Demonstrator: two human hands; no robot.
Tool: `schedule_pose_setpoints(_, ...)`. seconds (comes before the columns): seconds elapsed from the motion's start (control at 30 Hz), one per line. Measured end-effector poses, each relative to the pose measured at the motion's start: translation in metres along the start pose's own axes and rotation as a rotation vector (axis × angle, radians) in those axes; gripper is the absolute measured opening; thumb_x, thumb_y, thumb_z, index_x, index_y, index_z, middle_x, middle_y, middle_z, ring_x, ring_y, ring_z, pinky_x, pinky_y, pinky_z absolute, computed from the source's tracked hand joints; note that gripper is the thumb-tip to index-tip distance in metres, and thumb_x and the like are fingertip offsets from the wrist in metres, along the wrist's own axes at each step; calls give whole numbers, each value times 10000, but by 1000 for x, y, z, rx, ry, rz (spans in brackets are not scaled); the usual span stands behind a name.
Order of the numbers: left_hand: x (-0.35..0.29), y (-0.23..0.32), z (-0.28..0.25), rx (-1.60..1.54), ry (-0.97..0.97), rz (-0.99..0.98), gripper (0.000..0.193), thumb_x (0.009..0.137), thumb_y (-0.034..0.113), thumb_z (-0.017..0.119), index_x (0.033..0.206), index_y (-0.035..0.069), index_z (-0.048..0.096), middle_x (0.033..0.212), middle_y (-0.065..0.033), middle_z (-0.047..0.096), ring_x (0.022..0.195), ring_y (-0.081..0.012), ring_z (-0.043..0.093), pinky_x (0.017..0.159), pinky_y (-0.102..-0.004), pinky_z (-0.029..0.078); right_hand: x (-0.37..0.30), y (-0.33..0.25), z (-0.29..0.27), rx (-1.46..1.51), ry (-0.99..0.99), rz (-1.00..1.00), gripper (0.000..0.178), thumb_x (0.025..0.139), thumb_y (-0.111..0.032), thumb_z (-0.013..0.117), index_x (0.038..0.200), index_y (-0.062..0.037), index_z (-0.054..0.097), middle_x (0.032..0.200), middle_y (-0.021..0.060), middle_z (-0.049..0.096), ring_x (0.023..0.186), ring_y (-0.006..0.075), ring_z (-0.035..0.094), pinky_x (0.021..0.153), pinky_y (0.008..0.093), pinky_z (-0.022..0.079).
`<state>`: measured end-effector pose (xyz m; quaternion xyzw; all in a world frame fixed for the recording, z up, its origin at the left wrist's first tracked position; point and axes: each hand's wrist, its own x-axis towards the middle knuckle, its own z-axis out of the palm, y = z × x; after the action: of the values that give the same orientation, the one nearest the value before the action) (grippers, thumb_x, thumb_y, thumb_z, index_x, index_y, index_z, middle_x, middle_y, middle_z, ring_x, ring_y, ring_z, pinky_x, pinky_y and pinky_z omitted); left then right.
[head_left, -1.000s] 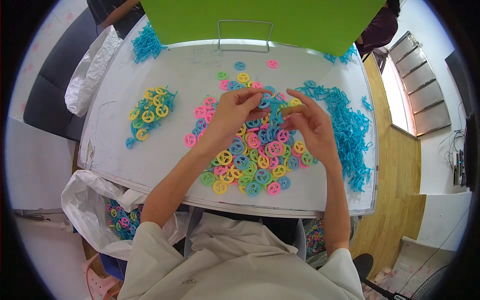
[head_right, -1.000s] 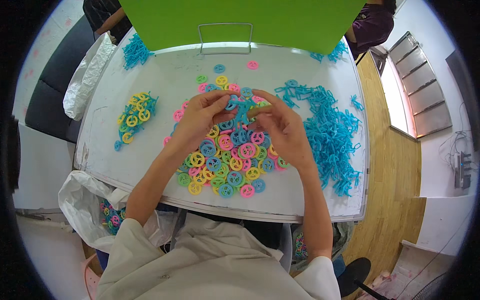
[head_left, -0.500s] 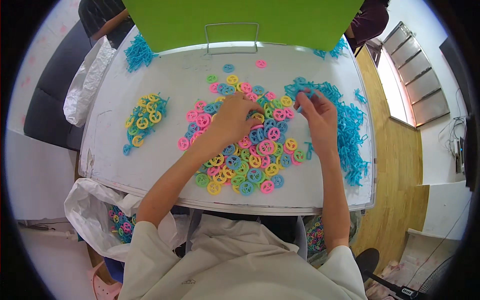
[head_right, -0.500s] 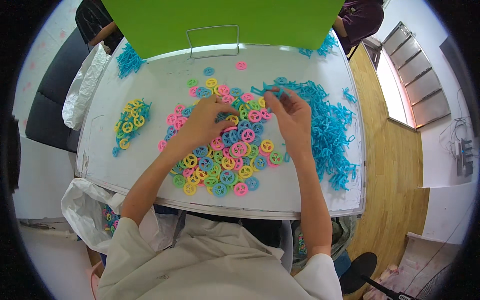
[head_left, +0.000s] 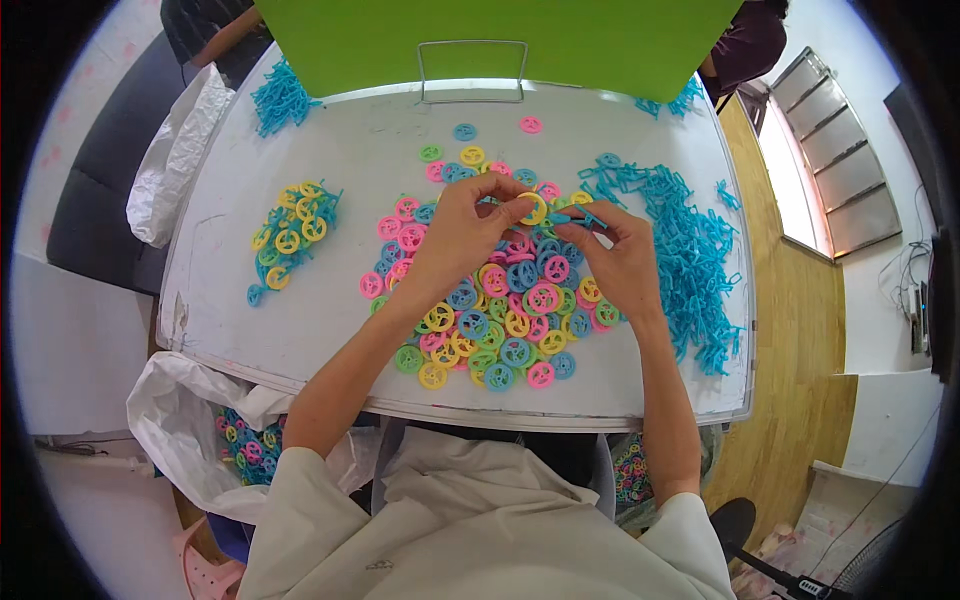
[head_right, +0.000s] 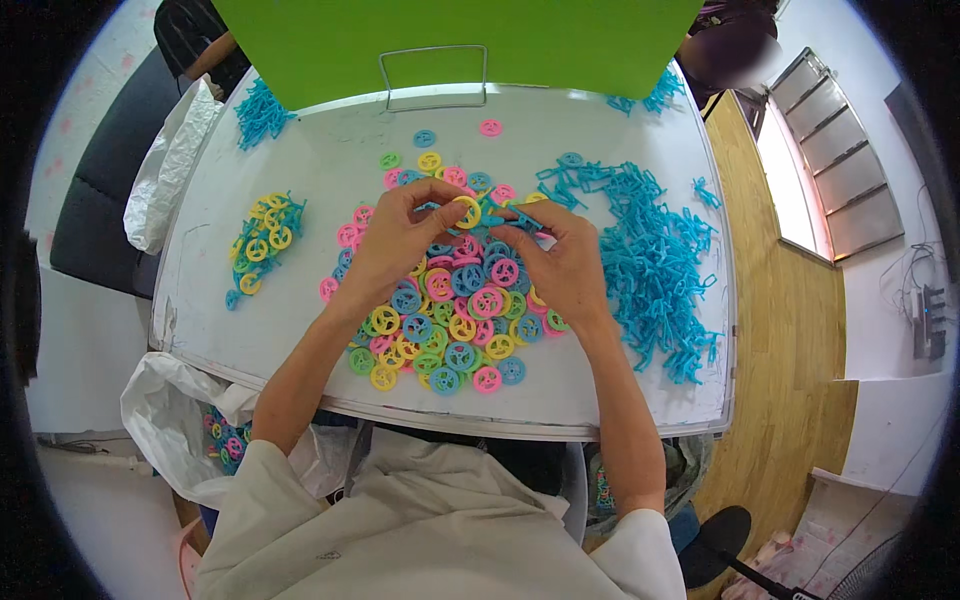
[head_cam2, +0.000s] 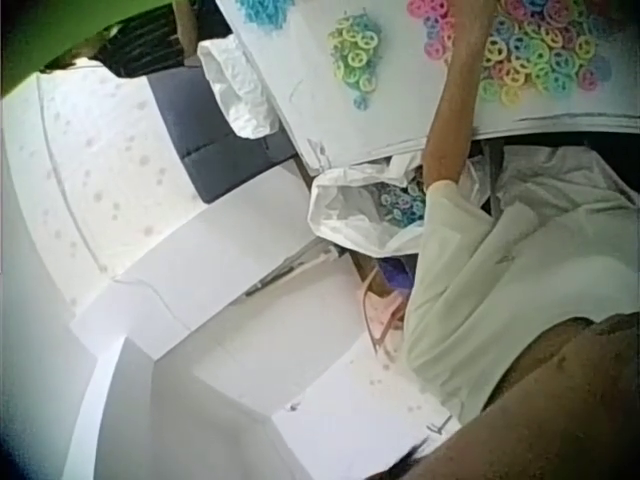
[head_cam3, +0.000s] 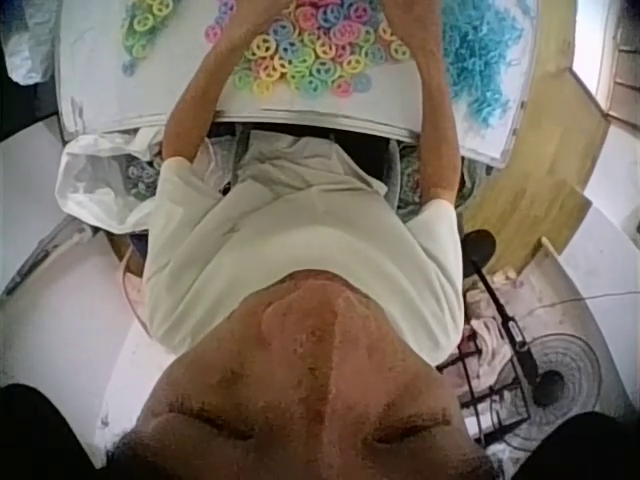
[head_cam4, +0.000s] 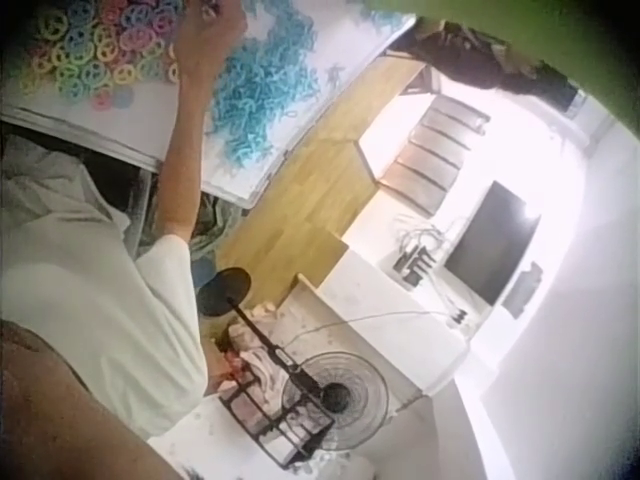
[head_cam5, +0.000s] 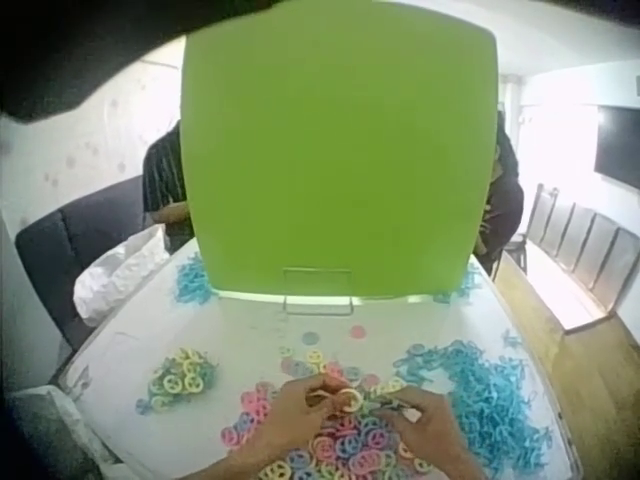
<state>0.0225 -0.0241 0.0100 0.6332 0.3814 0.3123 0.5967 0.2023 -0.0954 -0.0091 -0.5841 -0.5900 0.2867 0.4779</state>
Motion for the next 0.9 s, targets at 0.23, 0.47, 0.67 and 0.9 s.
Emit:
schedule_pose_setpoints(0.23,-2,-8,2,-243,-44,-96,170,956,127,507,1039,-20,516,971,-83,566,841,-166,631,739,-309,591,-2,0,7,25,38,-34,160,787,11,674,947,19,679,854,40,662,792,95,578,730,237,458)
schedule_pose_setpoints(0.47,-1,-19,12,-207,66,50,91,937,57,513,960,-29,493,884,-94,584,793,-169,648,652,-278,579,-3,-1,5,34,19,-85,164,776,31,673,938,14,688,839,30,656,795,90,567,727,234,447)
schedule_pose_setpoints(0.67,-5,-19,22,-89,122,179,80,927,27,508,963,-43,522,875,-108,608,764,-150,641,668,-268,575,-1,0,-2,41,-62,17,179,792,2,687,970,15,675,794,22,640,752,96,579,676,226,461)
schedule_pose_setpoints(0.9,-5,-10,20,-202,78,112,209,936,38,493,1109,-46,573,998,-154,649,856,-179,662,741,-267,572,-5,-5,18,196,164,229,321,804,-15,690,1112,-3,601,834,36,649,780,98,620,680,240,493)
